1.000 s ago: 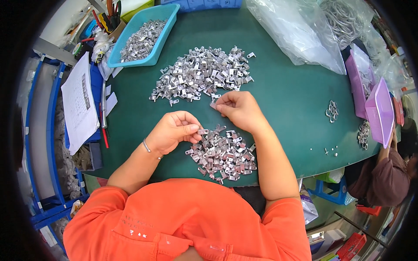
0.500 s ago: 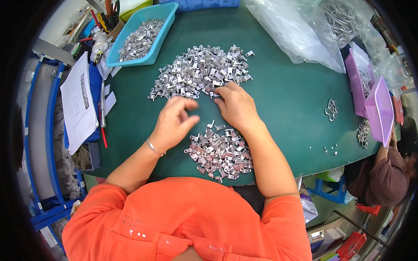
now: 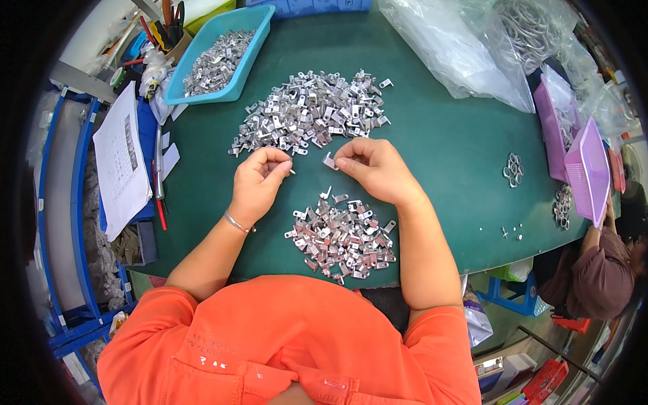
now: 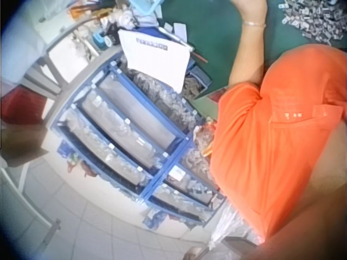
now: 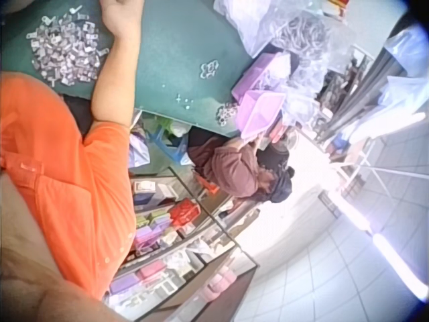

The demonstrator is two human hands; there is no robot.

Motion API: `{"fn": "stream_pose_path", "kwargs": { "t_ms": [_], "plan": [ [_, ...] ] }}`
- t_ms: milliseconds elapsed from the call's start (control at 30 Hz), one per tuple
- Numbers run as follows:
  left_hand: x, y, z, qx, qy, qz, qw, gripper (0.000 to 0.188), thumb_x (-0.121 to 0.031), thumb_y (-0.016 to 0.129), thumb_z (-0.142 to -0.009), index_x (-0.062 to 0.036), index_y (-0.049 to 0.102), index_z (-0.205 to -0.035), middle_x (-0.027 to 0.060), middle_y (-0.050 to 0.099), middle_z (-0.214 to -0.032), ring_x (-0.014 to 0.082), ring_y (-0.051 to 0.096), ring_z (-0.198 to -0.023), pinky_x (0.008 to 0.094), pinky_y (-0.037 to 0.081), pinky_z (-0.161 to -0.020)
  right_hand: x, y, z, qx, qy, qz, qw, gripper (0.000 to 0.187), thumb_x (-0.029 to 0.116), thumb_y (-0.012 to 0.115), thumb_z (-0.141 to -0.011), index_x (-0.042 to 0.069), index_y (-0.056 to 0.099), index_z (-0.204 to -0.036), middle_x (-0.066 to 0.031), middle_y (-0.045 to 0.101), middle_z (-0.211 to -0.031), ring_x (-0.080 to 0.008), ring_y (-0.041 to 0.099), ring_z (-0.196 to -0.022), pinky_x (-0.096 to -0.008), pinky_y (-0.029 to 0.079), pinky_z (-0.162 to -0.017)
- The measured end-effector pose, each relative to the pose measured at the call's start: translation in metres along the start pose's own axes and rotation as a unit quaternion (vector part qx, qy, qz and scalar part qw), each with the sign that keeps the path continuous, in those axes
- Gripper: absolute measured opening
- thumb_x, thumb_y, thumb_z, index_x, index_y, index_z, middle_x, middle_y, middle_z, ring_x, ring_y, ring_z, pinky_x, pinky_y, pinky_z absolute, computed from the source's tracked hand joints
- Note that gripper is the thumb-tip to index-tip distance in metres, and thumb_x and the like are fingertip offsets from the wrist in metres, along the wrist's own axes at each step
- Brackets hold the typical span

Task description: The person sits at a green workbench and repeatedly picks up small metal brackets and fasteners, aligns them, and presses them together by hand. The assembled units are placed into a growing pile on the table. The person occasionally gathers the assembled pieces and transfers them into a white bag.

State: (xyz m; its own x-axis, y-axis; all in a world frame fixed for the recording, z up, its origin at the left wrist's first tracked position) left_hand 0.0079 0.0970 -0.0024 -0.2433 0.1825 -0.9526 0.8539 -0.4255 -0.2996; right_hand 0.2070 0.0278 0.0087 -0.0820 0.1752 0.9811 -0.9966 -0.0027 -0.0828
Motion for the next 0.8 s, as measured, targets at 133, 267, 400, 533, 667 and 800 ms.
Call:
{"fn": "stream_pose_path", "kwargs": {
  "t_ms": [133,267,400,533,667,800],
  "plan": [
    [0.009,0.002,0.005,0.064,-0.108,0.151,0.981,0.015,-0.004,0.066,-0.086,-0.0006,0.061,-0.099,0.0034,0.064,-0.084,0.011,0.062,-0.072,0.0235,0.052,-0.063,0.007,0.007,0.007,0.18,-0.126,0.022,0.975,0.008,0.004,0.068,-0.08,-0.003,0.066,-0.084,-0.0081,0.065,-0.084,-0.0139,0.062,-0.081,-0.0244,0.049,-0.077],
    [0.007,0.007,0.013,0.055,-0.217,0.313,0.923,0.016,-0.007,0.063,-0.088,0.0008,0.061,-0.102,0.0061,0.065,-0.088,0.0151,0.065,-0.078,0.027,0.055,-0.07,0.008,0.017,0.004,0.151,-0.066,0.091,0.982,0.006,0.002,0.069,-0.078,0.0,0.067,-0.084,-0.0059,0.064,-0.087,-0.0143,0.061,-0.08,-0.0266,0.049,-0.073],
    [0.01,0.01,0.017,0.075,-0.252,0.375,0.889,0.016,-0.009,0.06,-0.091,0.0011,0.061,-0.103,0.0079,0.065,-0.091,0.0169,0.066,-0.081,0.0289,0.056,-0.074,0.018,0.034,-0.006,0.039,-0.132,0.086,0.987,0.011,0.005,0.07,-0.078,0.001,0.067,-0.088,-0.0062,0.064,-0.086,-0.0133,0.062,-0.075,-0.0262,0.049,-0.065],
    [0.008,0.014,0.021,0.107,-0.255,0.383,0.882,0.018,-0.01,0.06,-0.091,0.0025,0.06,-0.103,0.0093,0.065,-0.093,0.0178,0.066,-0.082,0.0294,0.056,-0.074,0.014,0.034,-0.005,0.04,-0.167,0.106,0.979,0.011,0.005,0.071,-0.079,0.002,0.067,-0.089,-0.0055,0.064,-0.083,-0.0136,0.061,-0.073,-0.0266,0.049,-0.063],
    [0.005,0.018,0.022,0.132,-0.239,0.371,0.888,0.016,-0.01,0.061,-0.091,0.0021,0.061,-0.101,0.0097,0.066,-0.092,0.0164,0.066,-0.079,0.0286,0.056,-0.072,0.016,0.033,0.0,0.054,-0.143,0.09,0.984,0.01,0.002,0.072,-0.077,0.001,0.068,-0.086,-0.0036,0.064,-0.079,-0.0112,0.06,-0.071,-0.024,0.047,-0.062],
    [-0.015,0.022,0.035,0.32,-0.197,0.186,0.908,0.011,-0.006,0.062,-0.088,0.0027,0.064,-0.094,0.0079,0.066,-0.091,0.0094,0.061,-0.071,0.0231,0.051,-0.063,0.013,0.025,0.008,0.193,-0.041,0.067,0.978,0.01,0.002,0.07,-0.077,0.002,0.069,-0.087,-0.0055,0.065,-0.076,-0.0142,0.061,-0.07,-0.027,0.047,-0.061]
  ]
}}
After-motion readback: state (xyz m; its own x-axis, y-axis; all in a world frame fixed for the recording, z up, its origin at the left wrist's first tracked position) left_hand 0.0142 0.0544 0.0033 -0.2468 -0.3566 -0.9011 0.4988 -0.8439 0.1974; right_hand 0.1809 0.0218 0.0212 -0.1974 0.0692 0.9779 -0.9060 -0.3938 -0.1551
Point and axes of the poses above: each hand's wrist, its own z-axis away from the middle knuckle, its own y-axis out of the palm, x = y × z, the point moved 5 cm from there along -z, towards the middle knuckle
